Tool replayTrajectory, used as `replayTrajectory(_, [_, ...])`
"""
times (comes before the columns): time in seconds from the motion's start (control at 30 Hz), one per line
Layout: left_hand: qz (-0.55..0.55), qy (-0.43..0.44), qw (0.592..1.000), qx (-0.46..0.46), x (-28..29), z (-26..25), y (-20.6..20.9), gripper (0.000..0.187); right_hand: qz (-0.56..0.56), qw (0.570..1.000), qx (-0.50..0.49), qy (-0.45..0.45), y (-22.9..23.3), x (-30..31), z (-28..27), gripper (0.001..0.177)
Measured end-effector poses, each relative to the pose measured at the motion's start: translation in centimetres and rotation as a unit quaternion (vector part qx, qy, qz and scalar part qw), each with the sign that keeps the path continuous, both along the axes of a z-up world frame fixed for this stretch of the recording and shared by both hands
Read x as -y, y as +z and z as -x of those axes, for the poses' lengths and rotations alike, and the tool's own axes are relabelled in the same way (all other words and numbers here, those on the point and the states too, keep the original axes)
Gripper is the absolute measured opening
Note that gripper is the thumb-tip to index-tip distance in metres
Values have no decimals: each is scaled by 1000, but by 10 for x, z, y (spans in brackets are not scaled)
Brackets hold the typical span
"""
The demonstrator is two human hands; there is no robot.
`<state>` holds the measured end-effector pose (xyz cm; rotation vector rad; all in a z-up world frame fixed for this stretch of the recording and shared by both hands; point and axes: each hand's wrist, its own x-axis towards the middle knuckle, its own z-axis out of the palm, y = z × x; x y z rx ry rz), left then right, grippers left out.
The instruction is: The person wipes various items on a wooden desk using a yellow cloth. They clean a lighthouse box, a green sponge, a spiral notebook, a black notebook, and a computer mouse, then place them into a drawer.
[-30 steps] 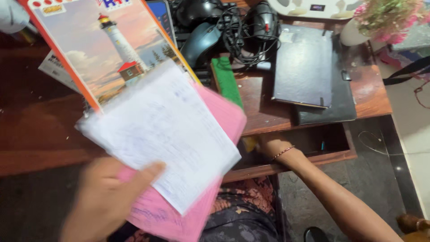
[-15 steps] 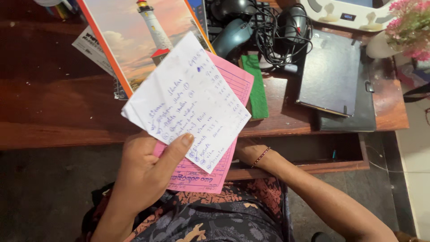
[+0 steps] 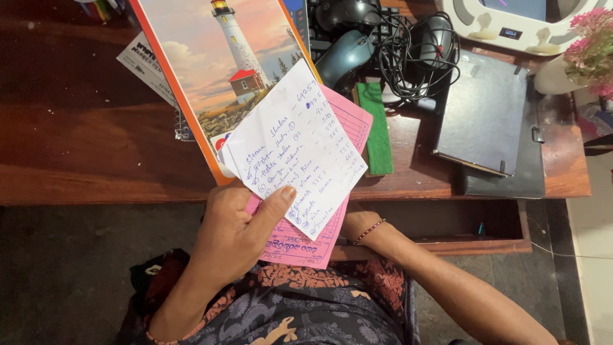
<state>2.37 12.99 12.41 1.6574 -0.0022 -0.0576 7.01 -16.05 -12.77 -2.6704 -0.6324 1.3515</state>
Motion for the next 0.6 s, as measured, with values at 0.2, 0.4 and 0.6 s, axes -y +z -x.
replayTrajectory(0.2, [-30, 25, 999, 22, -6, 0, -1, 24, -57, 993, 33, 100, 48, -10, -14, 38])
replayTrajectory(0.4, [-77, 71, 991, 79, -9, -9, -12, 21, -133, 972, 192, 11, 161, -3, 14, 31])
replayTrajectory(0.6, [-85, 94, 982, 141, 20, -19, -15, 71, -303, 901, 146, -274, 251, 20, 23, 20])
